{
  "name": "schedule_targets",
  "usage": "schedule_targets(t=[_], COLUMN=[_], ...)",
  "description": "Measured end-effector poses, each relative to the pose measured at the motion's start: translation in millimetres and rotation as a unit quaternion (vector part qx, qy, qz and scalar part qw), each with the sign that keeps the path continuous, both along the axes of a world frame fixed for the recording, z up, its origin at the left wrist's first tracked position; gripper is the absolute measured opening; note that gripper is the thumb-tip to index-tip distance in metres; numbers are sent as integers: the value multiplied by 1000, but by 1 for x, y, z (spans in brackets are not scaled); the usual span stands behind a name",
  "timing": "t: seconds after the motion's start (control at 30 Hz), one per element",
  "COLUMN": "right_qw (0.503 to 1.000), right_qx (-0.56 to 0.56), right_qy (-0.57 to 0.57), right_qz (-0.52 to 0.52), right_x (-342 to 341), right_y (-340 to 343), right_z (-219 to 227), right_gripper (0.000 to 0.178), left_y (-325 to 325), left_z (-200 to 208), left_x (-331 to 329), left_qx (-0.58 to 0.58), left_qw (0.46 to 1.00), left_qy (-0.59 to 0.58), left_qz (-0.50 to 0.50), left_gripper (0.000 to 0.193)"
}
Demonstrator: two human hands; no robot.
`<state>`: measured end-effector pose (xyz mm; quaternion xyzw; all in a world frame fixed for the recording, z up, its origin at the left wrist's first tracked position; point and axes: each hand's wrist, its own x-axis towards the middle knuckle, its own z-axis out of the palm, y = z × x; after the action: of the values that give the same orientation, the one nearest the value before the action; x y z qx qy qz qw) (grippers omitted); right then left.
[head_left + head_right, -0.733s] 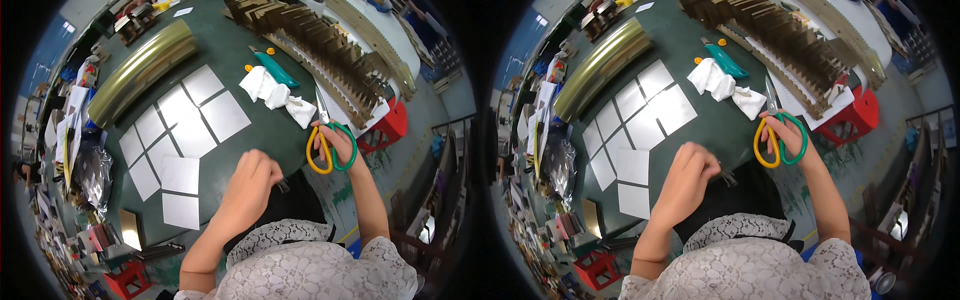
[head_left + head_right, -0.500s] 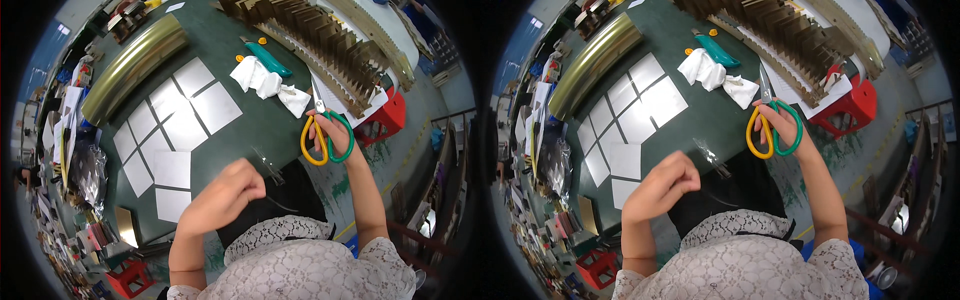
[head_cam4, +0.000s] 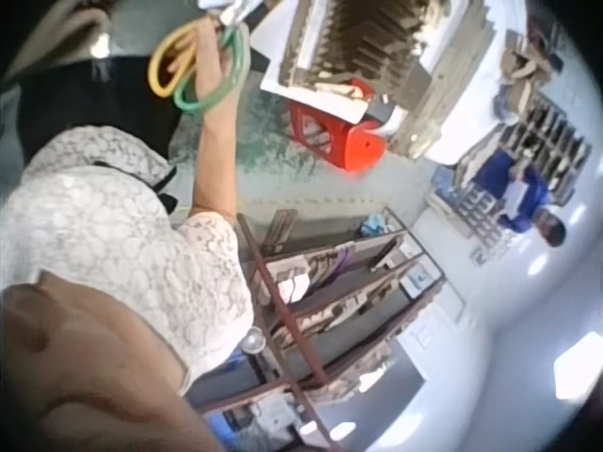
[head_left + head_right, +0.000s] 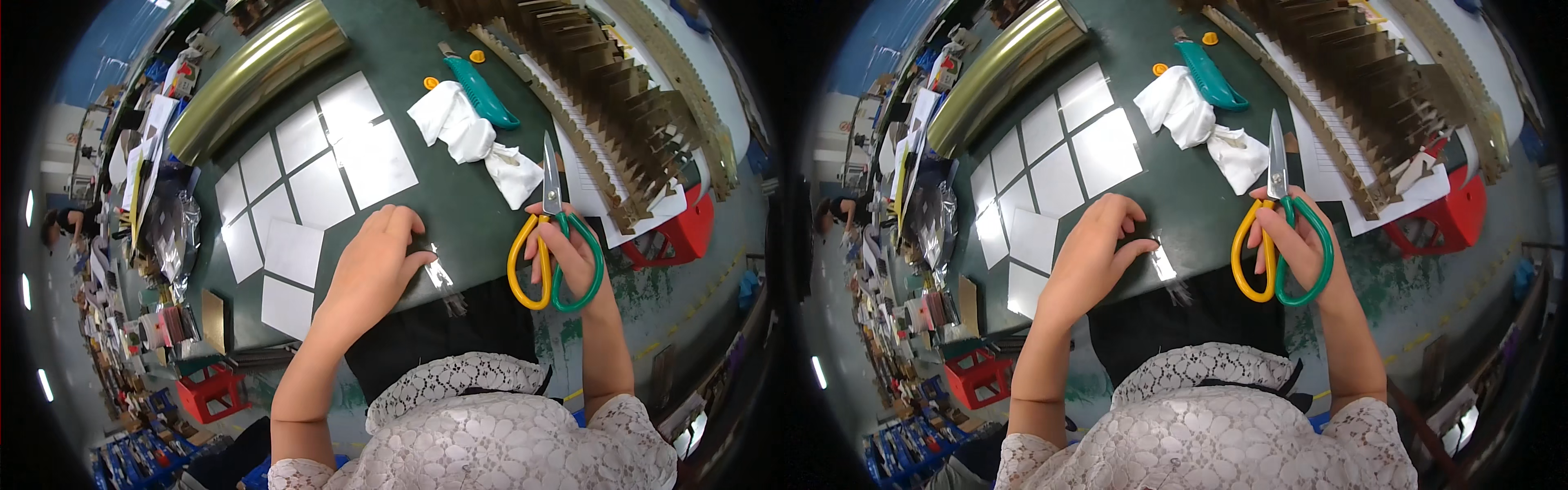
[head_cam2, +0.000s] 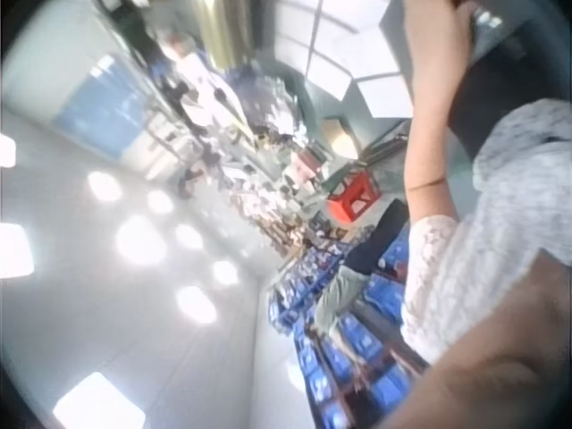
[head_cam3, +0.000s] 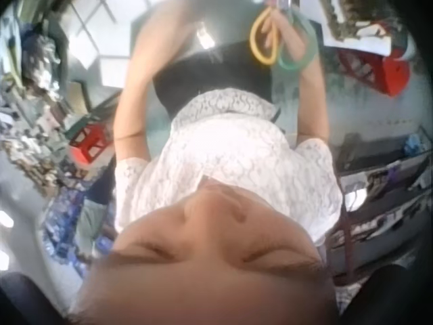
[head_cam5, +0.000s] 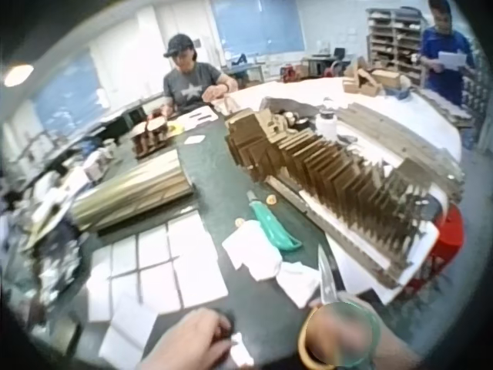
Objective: The person uses a utility knife to score a sheet of reflective material and then uses scissors to cut the material into smaller squares. They handle the cut pieces, peeling back a protective film and trimming the edges of the reflective squares.
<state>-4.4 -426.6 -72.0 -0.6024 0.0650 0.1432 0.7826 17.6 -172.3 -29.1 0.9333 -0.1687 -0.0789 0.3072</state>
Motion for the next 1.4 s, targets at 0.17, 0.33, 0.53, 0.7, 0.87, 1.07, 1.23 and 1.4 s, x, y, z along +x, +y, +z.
schedule_targets(t=[0.17,0.33,0.53,0.7,0.87,1.07,1.23,1.4], right_qw=[1000,1000,999,988,986,913,888,865], right_qx=[-4,-17,-46,-134,-72,-46,-78,-100], right_qy=[-1,-11,-22,-66,-92,77,98,130], right_qz=[8,-10,-7,-26,119,398,442,474], right_x=[-1,-3,-2,-19,-54,-74,-84,-79], right_y=[-1,0,4,23,48,97,116,119], right_z=[3,6,5,22,46,32,20,20], right_gripper=[29,30,30,36,54,54,57,58], left_y=[8,-1,1,30,105,147,138,149], left_z=[-2,-6,-16,-15,-53,-53,-57,-51], left_x=[-12,-58,-87,-121,-169,-179,-176,-202], left_qx=[-16,151,128,-160,-451,-539,-547,-571], left_qw=[992,968,982,979,794,670,661,685], left_qy=[-66,-199,-100,9,312,237,202,221], left_qz=[108,-31,-94,-125,261,452,472,394], left_gripper=[35,55,63,49,34,26,16,42])
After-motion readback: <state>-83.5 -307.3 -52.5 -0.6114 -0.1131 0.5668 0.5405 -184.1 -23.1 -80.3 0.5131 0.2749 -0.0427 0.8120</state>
